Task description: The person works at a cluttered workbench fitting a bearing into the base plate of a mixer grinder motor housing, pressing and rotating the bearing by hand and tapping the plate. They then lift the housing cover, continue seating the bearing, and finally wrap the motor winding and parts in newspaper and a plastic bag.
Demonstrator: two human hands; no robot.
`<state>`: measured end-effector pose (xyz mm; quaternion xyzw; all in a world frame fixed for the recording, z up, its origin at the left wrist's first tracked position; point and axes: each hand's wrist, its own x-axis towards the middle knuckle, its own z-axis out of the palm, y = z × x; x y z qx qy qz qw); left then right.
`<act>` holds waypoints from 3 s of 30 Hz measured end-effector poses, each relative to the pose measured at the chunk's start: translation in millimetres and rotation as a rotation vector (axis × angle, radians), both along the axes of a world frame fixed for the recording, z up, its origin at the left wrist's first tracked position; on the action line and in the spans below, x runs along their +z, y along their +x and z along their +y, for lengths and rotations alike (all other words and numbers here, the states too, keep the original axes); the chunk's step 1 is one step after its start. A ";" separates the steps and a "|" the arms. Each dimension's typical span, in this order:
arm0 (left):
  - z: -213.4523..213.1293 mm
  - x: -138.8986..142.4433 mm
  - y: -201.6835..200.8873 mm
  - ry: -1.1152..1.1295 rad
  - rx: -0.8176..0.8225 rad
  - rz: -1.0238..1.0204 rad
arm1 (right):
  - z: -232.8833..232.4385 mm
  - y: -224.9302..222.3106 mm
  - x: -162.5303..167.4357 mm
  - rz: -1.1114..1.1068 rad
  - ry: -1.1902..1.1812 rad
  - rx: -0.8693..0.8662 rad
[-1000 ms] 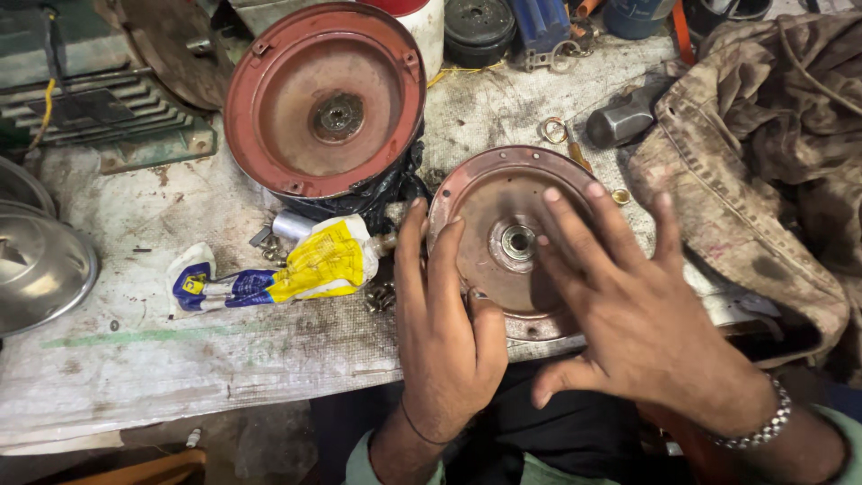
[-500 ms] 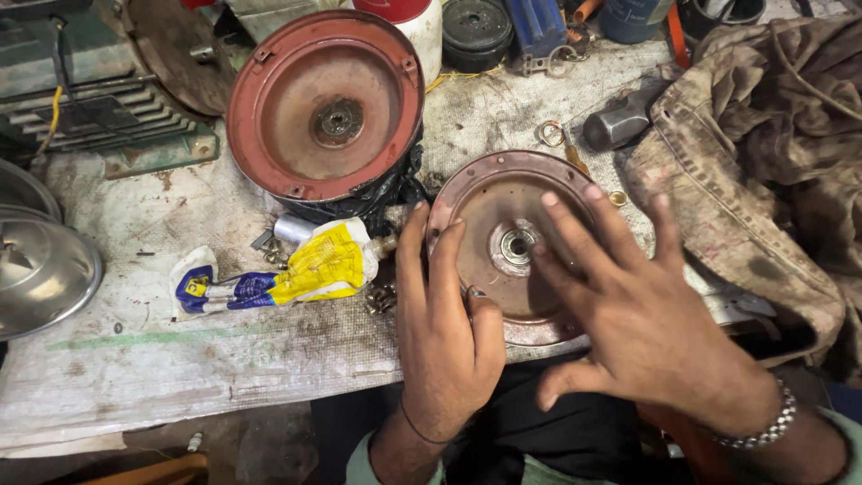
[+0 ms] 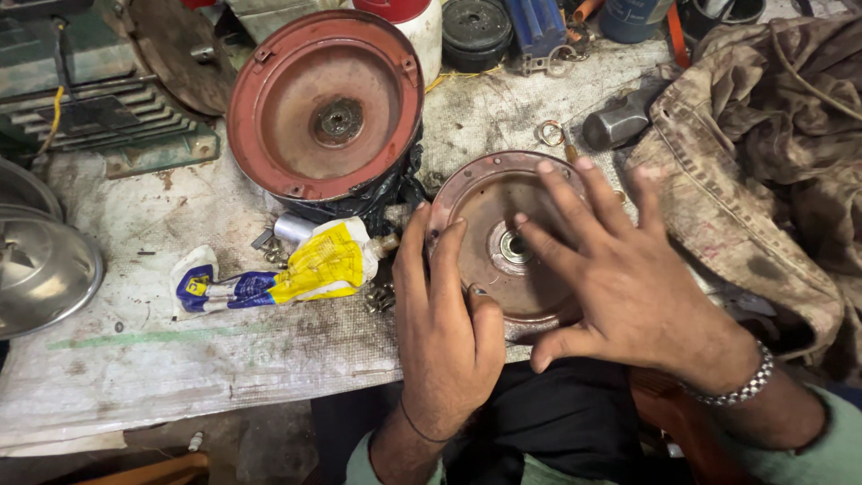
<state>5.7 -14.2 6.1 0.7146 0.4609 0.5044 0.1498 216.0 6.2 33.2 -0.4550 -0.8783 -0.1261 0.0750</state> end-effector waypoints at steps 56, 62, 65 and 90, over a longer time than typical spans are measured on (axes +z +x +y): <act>-0.5 0.9 2.4 0.017 -0.044 -0.034 | 22.7 11.3 -2.3 0.214 -0.318 0.108; -3.4 0.0 2.2 0.004 -0.060 -0.044 | 24.3 12.7 -1.9 0.232 -0.350 0.161; -3.9 1.3 3.0 0.009 -0.047 -0.048 | 20.4 14.9 -3.7 0.246 -0.326 0.221; -0.3 4.6 6.2 0.022 -0.012 0.063 | 12.4 35.0 -10.4 0.436 -0.300 0.055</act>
